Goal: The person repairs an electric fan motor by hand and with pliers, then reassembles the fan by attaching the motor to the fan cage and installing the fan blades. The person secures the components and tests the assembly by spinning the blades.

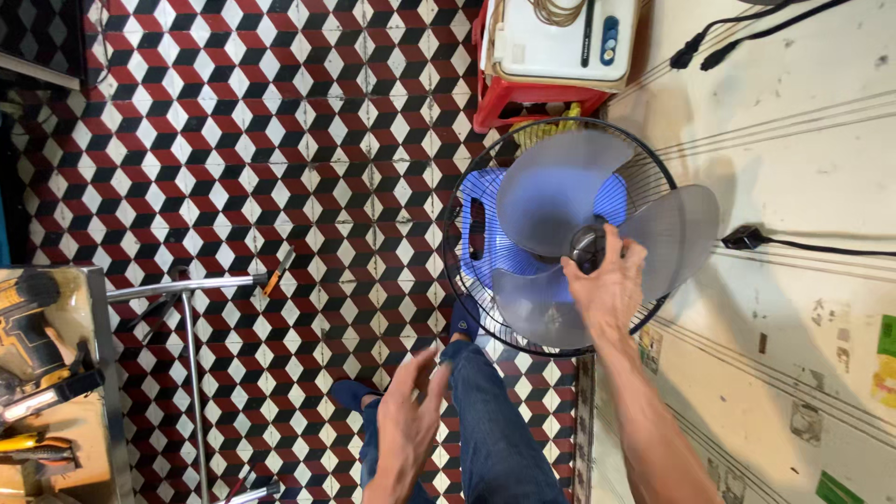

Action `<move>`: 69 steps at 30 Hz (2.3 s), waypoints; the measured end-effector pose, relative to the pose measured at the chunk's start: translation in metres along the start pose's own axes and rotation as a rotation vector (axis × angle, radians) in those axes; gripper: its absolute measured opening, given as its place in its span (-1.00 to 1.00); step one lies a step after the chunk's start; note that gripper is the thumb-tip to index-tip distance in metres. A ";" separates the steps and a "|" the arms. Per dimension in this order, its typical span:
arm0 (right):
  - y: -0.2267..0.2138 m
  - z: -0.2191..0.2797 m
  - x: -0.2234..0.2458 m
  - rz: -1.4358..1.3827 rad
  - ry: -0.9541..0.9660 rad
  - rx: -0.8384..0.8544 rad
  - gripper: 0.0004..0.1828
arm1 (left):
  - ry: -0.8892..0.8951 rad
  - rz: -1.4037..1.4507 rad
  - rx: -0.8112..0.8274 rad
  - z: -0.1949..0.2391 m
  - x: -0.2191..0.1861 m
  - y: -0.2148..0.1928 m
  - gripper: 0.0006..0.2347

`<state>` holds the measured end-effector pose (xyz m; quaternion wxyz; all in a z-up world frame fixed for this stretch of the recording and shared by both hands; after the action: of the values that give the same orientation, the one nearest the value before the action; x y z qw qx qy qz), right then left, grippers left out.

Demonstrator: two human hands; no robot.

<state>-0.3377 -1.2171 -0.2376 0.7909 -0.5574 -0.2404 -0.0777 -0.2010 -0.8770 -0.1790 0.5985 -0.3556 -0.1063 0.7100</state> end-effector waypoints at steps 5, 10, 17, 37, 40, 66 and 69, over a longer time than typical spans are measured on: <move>-0.049 0.039 0.067 -0.406 -0.010 0.128 -0.06 | 0.228 0.455 0.151 -0.021 -0.095 -0.002 -0.45; -0.013 0.062 0.120 -0.671 -0.215 0.332 -0.09 | 0.009 0.754 0.046 -0.008 -0.041 -0.032 -0.64; 0.048 0.014 -0.051 -0.474 0.071 0.135 -0.45 | -0.119 0.844 -0.381 0.008 0.091 -0.147 -0.70; 0.063 -0.010 0.009 -1.500 0.339 0.765 -0.44 | -0.176 1.545 -0.400 0.079 0.105 -0.132 -0.71; 0.048 0.078 0.105 -1.729 0.466 0.972 -0.45 | -0.048 1.603 -0.463 0.113 0.124 -0.155 -0.71; 0.093 0.687 0.518 -0.837 -0.487 1.669 -0.49 | 0.495 1.933 -1.138 0.394 0.536 -0.305 -0.70; 0.101 0.698 0.552 -0.847 -0.611 1.619 -0.42 | 0.480 1.944 -1.164 0.396 0.558 -0.313 -0.70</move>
<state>-0.0218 -0.4586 0.1185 0.7452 0.2940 -0.5982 -0.0190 -0.2259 -0.1697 0.0780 -0.4491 -0.6347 0.0176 0.6286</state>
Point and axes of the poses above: each hand's wrist, its own z-axis away from the middle knuckle, its own y-axis out of the palm, x = y × z, the point moved 10 cm from there along -z, towards the middle knuckle, and after that the axes turned 13 degrees about -z, right-handed, at the moved point
